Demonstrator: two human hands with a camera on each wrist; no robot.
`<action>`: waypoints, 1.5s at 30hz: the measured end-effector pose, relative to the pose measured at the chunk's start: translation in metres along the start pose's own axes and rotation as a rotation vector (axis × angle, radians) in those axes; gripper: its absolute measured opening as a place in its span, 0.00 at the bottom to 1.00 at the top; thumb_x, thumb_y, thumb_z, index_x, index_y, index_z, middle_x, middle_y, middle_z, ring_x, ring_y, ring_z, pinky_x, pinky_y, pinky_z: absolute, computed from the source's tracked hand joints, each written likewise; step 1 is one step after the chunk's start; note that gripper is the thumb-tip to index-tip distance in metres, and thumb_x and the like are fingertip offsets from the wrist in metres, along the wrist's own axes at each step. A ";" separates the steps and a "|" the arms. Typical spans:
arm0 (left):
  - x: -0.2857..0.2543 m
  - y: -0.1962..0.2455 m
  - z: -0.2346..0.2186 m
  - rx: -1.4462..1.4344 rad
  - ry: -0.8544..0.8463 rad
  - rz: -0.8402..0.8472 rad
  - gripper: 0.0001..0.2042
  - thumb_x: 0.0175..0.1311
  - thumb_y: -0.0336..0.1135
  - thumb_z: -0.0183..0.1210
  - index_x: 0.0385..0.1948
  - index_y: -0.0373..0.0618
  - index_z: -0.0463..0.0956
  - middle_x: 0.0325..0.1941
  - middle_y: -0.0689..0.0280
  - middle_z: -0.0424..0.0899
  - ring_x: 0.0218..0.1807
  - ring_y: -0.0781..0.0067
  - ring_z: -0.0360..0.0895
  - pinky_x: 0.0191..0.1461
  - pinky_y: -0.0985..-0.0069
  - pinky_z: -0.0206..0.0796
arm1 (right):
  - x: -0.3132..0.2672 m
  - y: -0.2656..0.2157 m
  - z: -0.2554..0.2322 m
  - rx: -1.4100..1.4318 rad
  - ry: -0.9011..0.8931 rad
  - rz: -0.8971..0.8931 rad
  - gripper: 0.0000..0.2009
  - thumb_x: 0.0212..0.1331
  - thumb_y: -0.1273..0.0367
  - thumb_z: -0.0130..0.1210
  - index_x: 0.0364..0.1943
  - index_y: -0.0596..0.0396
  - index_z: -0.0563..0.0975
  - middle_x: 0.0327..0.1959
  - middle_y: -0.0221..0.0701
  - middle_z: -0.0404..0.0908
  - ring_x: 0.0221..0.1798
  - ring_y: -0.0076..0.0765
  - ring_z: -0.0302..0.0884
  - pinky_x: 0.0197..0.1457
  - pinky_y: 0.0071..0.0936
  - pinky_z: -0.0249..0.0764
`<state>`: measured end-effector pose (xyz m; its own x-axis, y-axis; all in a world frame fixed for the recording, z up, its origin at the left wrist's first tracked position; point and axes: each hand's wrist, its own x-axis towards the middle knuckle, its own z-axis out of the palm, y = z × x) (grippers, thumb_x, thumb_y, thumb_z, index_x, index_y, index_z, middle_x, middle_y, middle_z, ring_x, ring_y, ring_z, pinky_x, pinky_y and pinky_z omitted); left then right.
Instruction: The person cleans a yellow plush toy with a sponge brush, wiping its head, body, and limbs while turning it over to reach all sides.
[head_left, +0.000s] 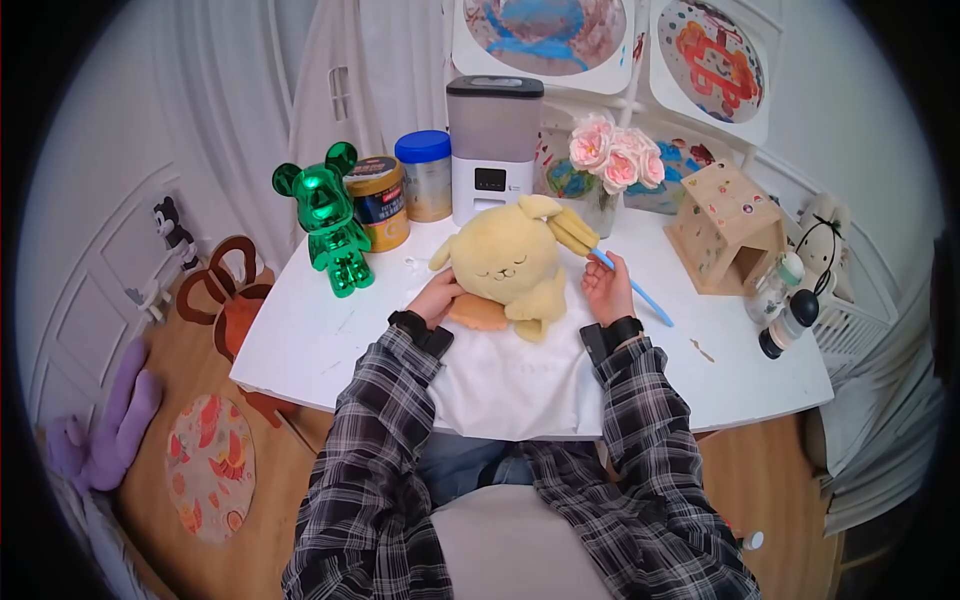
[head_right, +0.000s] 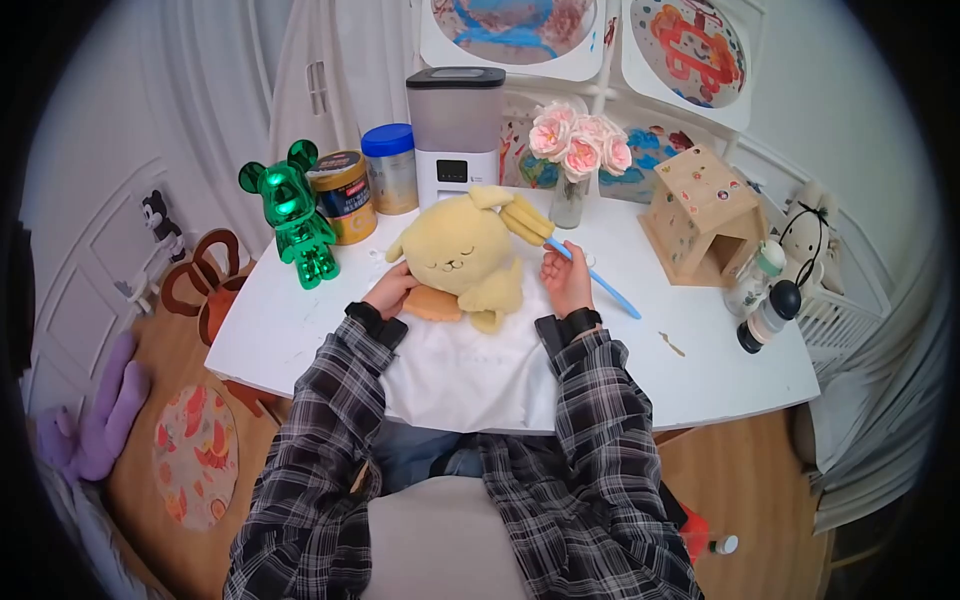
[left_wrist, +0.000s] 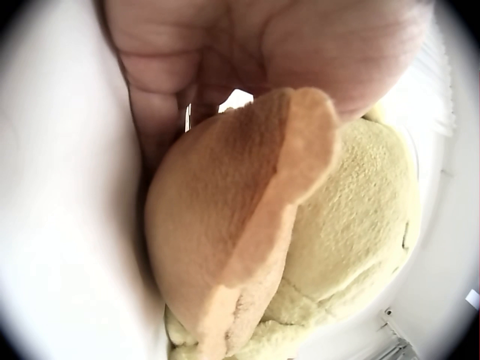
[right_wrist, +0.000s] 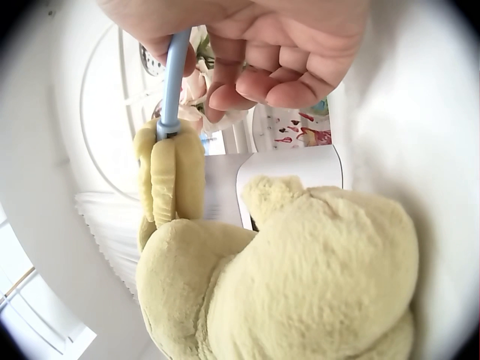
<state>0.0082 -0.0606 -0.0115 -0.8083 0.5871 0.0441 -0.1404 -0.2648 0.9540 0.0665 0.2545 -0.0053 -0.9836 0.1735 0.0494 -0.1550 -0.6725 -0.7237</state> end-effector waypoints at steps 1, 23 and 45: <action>-0.001 0.002 0.001 0.004 -0.002 -0.009 0.21 0.62 0.23 0.51 0.59 0.38 0.64 0.60 0.59 0.72 0.59 0.67 0.72 0.63 0.72 0.64 | -0.001 -0.002 0.001 0.006 -0.002 -0.004 0.16 0.62 0.57 0.47 0.36 0.57 0.77 0.22 0.24 0.72 0.27 0.24 0.68 0.35 0.22 0.65; 0.000 0.007 0.019 0.091 -0.001 -0.046 0.21 0.65 0.28 0.51 0.60 0.38 0.63 0.61 0.60 0.72 0.61 0.69 0.70 0.64 0.73 0.61 | -0.047 -0.086 0.076 -0.372 -0.180 -0.410 0.05 0.64 0.69 0.49 0.31 0.52 0.68 0.18 0.22 0.65 0.22 0.18 0.61 0.30 0.16 0.60; -0.010 0.001 0.004 0.219 -0.008 -0.063 0.19 0.63 0.29 0.55 0.56 0.41 0.69 0.55 0.63 0.77 0.55 0.71 0.75 0.61 0.74 0.65 | -0.040 -0.045 0.005 0.060 -0.277 -0.191 0.13 0.65 0.65 0.47 0.36 0.63 0.76 0.21 0.30 0.71 0.30 0.30 0.67 0.42 0.30 0.66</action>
<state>0.0186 -0.0631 -0.0099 -0.7969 0.6039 -0.0162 -0.0625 -0.0558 0.9965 0.1123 0.2741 0.0283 -0.9229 0.1035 0.3710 -0.3355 -0.6890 -0.6424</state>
